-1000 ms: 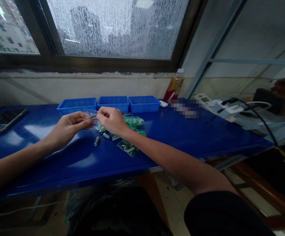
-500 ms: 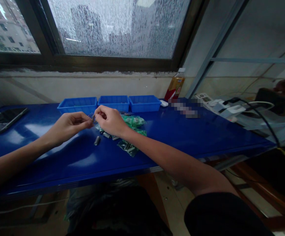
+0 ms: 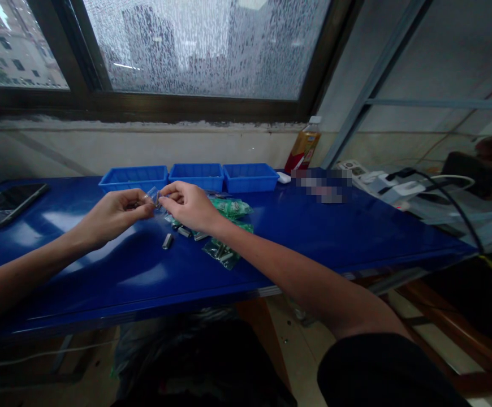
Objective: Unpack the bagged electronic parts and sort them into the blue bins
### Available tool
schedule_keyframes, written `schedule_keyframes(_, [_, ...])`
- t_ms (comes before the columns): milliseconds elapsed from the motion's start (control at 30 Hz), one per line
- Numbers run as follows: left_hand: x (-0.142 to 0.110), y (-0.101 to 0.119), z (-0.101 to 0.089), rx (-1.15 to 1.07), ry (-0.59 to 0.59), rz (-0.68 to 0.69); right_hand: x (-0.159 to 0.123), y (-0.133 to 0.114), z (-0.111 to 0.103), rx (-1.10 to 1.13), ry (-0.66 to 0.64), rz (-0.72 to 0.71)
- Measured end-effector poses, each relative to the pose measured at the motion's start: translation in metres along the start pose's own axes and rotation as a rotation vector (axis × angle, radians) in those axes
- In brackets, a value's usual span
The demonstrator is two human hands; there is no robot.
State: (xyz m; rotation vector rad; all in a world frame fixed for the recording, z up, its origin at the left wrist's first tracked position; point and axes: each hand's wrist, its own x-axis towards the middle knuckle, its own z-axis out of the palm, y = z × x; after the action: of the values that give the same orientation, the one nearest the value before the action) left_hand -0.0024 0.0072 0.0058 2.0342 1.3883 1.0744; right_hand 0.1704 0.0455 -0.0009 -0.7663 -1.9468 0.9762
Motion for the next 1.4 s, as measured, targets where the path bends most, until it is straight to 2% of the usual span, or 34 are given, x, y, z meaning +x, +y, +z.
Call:
schedule_keyframes(267, [0.0,0.002,0.002,0.024,-0.037,-0.049,0.002,-0.001,-0.002,0.02,-0.023,0.201])
schedule_keyframes(533, [0.002,-0.001,-0.001,0.024,-0.112,0.006,0.0,-0.003,-0.007,-0.049,-0.062,0.036])
schedule_keyframes(733, [0.002,0.005,0.0,0.037,-0.128,0.004,-0.002,-0.005,-0.009,-0.228,-0.057,-0.112])
schedule_keyframes(1033, [0.0,0.008,0.001,-0.093,-0.114,-0.006,-0.005,-0.008,-0.002,-0.24,0.046,-0.07])
schedule_keyframes(1300, [0.001,0.001,0.002,-0.172,-0.057,-0.062,-0.001,-0.006,-0.008,-0.149,-0.138,0.0])
schedule_keyframes(1400, [0.001,0.0,0.002,-0.182,-0.02,-0.06,-0.002,-0.006,-0.008,-0.178,-0.132,0.001])
